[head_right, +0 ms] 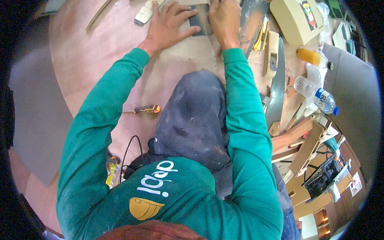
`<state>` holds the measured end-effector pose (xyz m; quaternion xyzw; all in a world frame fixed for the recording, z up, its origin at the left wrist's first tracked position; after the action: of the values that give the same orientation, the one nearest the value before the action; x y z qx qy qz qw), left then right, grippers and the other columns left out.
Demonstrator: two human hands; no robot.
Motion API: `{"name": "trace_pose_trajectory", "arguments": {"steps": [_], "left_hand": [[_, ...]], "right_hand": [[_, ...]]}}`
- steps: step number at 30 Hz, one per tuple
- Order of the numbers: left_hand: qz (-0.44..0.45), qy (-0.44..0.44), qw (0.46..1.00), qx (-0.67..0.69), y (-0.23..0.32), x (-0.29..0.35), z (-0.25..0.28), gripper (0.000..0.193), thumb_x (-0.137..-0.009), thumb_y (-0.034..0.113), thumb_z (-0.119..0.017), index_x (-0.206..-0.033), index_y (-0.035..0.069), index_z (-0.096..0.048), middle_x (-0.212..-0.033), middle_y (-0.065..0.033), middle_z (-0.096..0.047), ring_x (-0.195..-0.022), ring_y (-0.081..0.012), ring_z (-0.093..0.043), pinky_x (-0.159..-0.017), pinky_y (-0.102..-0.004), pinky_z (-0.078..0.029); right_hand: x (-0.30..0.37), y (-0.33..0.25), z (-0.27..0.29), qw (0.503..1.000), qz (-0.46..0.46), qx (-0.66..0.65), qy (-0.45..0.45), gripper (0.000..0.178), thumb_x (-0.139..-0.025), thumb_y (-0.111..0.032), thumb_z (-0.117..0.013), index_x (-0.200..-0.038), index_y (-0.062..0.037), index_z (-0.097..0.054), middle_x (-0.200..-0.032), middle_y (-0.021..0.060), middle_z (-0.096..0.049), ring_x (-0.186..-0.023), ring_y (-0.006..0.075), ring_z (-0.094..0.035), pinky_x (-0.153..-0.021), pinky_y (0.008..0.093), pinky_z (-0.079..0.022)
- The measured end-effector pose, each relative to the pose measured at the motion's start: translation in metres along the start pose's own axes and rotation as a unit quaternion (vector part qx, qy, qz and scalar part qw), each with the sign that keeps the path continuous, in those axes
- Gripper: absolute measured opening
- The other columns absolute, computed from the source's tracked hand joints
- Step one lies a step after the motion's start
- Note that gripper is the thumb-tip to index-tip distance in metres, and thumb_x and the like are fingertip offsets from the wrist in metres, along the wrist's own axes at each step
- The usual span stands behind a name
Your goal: The person uses a piece of sandpaper to smooth and shape the edges of small wooden blocks while sitting on the floor, occasionally checking the fit between two pieces.
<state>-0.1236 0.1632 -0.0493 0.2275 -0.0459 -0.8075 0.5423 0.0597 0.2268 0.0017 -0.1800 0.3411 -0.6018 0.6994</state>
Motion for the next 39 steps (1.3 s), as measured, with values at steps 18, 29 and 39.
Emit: {"name": "trace_pose_trajectory", "arguments": {"steps": [18, 29, 39], "left_hand": [[0.009, -0.005, 1.0, 0.002, -0.002, 0.003, 0.007, 0.058, -0.09, 0.068, -0.071, -0.133, 0.03, -0.074, -0.137, 0.0068, -0.065, -0.141, -0.0257, -0.05, -0.119, -0.0809, -0.021], [0.025, -0.018, 0.999, 0.014, 0.0, 0.001, 0.007, 0.057, -0.091, 0.066, -0.072, -0.136, 0.031, -0.074, -0.139, 0.0066, -0.065, -0.144, -0.0257, -0.049, -0.122, -0.0783, -0.017], [0.031, -0.015, 0.999, 0.034, -0.005, 0.0, 0.003, 0.058, -0.091, 0.065, -0.072, -0.136, 0.029, -0.074, -0.139, 0.006, -0.065, -0.146, -0.0285, -0.048, -0.123, -0.0788, -0.014]], "right_hand": [[0.088, 0.006, 0.002, 0.992, 0.018, 0.052, -0.114, 0.018, -0.103, -0.016, -0.06, -0.111, -0.0002, -0.063, -0.115, 0.0273, -0.066, -0.1, 0.0489, -0.068, -0.083, 0.0595, -0.055], [0.073, 0.008, -0.002, 0.991, -0.002, 0.067, -0.12, 0.021, -0.105, -0.019, -0.059, -0.113, -0.0017, -0.067, -0.112, 0.0266, -0.068, -0.103, 0.0496, -0.067, -0.086, 0.0573, -0.055], [0.077, 0.004, -0.003, 0.993, -0.005, 0.055, -0.105, 0.017, -0.101, -0.014, -0.061, -0.109, -0.0012, -0.069, -0.11, 0.025, -0.068, -0.103, 0.0475, -0.066, -0.088, 0.0555, -0.054]]}}
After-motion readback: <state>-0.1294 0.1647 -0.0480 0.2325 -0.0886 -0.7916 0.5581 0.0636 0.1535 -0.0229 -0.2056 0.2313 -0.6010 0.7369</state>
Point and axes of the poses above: each hand's wrist, its own x-axis away from the middle knuckle, its own z-axis out of the back of the hand, y = z × x, the point moved 3 cm from there along -x, towards the middle knuckle
